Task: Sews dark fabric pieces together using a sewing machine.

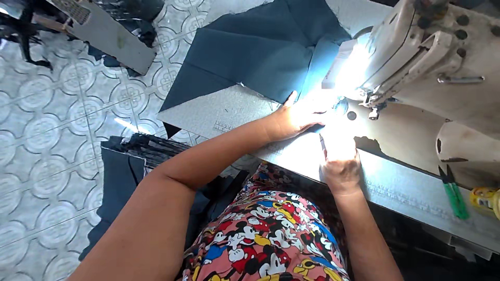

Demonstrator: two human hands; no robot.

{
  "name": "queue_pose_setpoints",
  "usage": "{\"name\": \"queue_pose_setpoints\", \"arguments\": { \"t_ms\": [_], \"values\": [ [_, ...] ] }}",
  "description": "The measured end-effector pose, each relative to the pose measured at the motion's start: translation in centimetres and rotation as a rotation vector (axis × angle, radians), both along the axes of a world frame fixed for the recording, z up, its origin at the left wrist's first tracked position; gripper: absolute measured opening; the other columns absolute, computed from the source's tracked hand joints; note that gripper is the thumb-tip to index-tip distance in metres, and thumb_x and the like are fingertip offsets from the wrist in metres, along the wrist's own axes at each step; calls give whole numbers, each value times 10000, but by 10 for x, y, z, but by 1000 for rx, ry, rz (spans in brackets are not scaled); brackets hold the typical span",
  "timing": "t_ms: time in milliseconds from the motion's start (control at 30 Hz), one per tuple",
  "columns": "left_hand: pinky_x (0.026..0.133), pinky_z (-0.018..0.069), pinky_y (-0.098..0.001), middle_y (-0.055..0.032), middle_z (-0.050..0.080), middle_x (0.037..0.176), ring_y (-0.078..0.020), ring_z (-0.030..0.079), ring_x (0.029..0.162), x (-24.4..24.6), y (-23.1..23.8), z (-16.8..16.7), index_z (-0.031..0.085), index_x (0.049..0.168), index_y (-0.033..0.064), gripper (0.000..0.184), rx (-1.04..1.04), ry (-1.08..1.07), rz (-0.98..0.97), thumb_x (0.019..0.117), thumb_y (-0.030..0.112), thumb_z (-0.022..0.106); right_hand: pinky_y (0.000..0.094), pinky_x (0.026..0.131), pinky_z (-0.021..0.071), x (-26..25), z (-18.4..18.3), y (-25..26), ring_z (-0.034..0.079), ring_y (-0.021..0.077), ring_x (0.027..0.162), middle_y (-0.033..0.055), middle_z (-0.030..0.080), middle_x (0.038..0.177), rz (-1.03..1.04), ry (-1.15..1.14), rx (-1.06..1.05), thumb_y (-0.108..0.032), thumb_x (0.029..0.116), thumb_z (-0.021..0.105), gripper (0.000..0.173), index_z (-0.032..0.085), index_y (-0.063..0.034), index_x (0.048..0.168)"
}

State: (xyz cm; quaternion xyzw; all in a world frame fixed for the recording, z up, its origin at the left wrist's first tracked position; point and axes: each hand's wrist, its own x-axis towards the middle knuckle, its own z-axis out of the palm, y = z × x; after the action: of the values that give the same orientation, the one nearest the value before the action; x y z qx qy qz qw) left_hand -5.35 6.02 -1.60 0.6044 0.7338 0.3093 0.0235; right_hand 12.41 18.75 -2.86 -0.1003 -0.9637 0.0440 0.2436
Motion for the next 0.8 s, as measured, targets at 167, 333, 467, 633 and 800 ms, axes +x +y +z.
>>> {"name": "queue_pose_setpoints", "arguments": {
  "t_ms": [167,333,467,633,800],
  "values": [
    [1113,273,-738,-31,550,1517,-330,388,1491,-17,7,-5,699,1285,225,318,-78,103,-40,1072,232,462,524,887,558,-7,4,9,683,391,1130,187,719,1217,50,-49,-65,-59,951,598,308,744,-76,1221],
    [1128,203,-781,-16,541,1532,-353,359,1509,-36,26,14,683,1322,219,342,-193,18,-17,1062,187,463,561,902,539,-28,8,24,645,417,1174,234,675,1247,43,-86,-127,-80,972,559,300,722,-45,1222],
    [1190,142,-733,-95,530,1533,-377,304,1531,-50,41,22,641,1389,275,379,-341,22,56,1085,221,421,525,932,540,-19,21,40,634,350,1211,156,682,1277,15,-135,-206,-162,1007,549,296,718,-83,1237],
    [1231,83,-677,-122,430,1606,-330,202,1574,-55,51,36,514,1507,132,443,-470,2,151,1116,281,368,617,1005,481,66,47,100,597,455,1240,223,645,1339,-365,-193,-179,-120,1016,511,344,676,-45,1308],
    [1231,79,-670,-71,462,1590,-294,243,1564,-59,54,33,546,1480,151,434,-407,-54,179,1103,319,412,624,1135,377,126,37,142,470,536,1374,366,499,1453,-810,-334,-204,-186,1071,436,467,499,82,1449]
  ]
}}
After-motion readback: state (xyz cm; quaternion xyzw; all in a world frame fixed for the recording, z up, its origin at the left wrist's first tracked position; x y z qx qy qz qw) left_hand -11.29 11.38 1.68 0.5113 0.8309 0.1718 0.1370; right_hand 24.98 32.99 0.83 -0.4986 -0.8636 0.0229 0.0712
